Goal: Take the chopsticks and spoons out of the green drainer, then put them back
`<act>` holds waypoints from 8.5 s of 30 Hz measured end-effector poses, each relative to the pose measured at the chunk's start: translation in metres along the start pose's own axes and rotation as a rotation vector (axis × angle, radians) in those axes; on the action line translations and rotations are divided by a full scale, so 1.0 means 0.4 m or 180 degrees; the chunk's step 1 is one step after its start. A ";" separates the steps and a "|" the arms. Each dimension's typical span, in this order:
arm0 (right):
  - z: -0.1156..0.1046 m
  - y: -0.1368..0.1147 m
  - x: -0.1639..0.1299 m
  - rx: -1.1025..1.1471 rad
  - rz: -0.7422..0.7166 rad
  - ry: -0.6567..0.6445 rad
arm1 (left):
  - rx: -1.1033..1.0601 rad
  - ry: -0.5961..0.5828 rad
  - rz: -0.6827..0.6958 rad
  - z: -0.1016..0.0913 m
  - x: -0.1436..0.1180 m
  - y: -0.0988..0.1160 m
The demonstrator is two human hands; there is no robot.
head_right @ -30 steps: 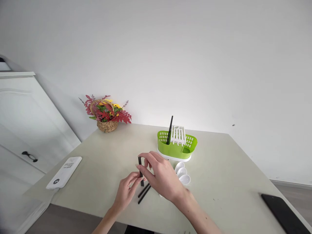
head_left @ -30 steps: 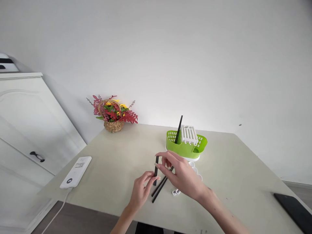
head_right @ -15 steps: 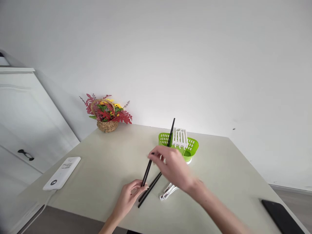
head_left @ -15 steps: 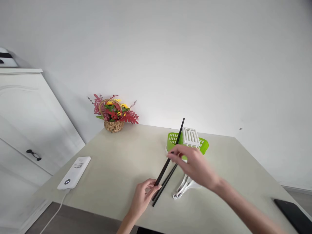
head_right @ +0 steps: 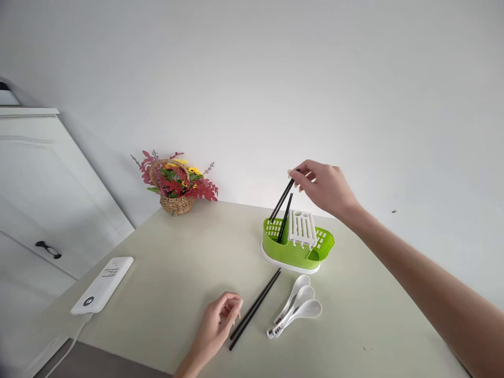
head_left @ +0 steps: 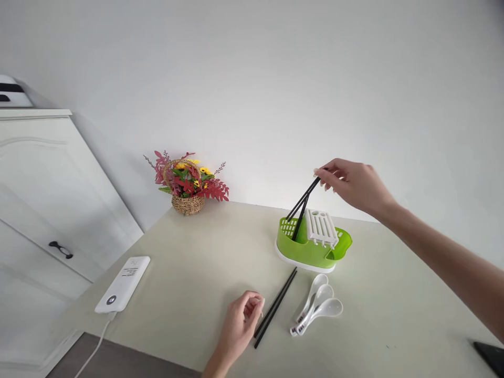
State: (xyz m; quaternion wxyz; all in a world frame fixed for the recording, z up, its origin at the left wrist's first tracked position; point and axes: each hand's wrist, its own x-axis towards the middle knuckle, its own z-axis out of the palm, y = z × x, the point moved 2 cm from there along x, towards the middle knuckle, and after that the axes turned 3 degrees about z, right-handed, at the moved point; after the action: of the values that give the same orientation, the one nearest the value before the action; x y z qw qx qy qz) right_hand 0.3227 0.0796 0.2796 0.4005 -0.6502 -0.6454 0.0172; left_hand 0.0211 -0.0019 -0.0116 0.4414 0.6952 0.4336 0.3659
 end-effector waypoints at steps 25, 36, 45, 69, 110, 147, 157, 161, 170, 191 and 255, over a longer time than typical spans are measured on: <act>0.122 0.093 -0.077 -0.1249 -0.0105 -0.0457 | 0.0259 -0.0093 0.0106 0.002 -0.012 0.022; 0.132 0.195 -0.515 0.0368 0.0571 -0.1356 | 0.1314 -0.0269 0.0602 0.020 -0.026 0.027; 0.201 0.420 -0.794 0.1453 0.2061 -0.0523 | 0.2425 0.0156 0.0921 0.084 -0.028 0.031; 0.228 0.450 -0.860 0.1124 0.2070 0.0038 | 0.2845 -0.0495 0.0518 0.082 0.096 0.146; 0.206 0.002 -0.580 0.1504 0.0116 -0.0885 | -0.0512 -0.0704 0.0050 0.078 -0.035 0.079; 0.251 -0.020 -0.609 0.1384 -0.0268 -0.1026 | 0.0336 -0.0304 0.0449 -0.032 -0.037 0.172; 0.258 -0.013 -0.614 0.1548 -0.0334 -0.0997 | 0.0555 -0.0107 0.1022 -0.028 0.013 0.434; 0.262 -0.010 -0.612 0.1564 -0.0298 -0.0947 | 0.0597 -0.0049 0.1005 -0.020 0.019 0.444; 0.293 0.024 -0.652 0.1686 -0.0018 -0.0831 | 0.0393 0.0025 0.0825 -0.030 0.045 0.470; 0.182 0.397 -0.756 0.1022 0.1139 -0.0558 | -0.0631 0.1603 0.1669 -0.157 0.401 0.676; 0.285 0.446 -0.700 0.0188 0.1704 -0.0621 | 0.0886 0.0566 0.0520 0.055 0.104 -0.003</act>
State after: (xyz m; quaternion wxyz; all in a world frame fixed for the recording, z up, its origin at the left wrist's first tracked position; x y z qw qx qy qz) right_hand 0.3620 -0.0749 -0.0329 0.3365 -0.7808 -0.4855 0.2036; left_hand 0.0552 0.0303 -0.0152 0.2697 0.7473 0.4594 0.3971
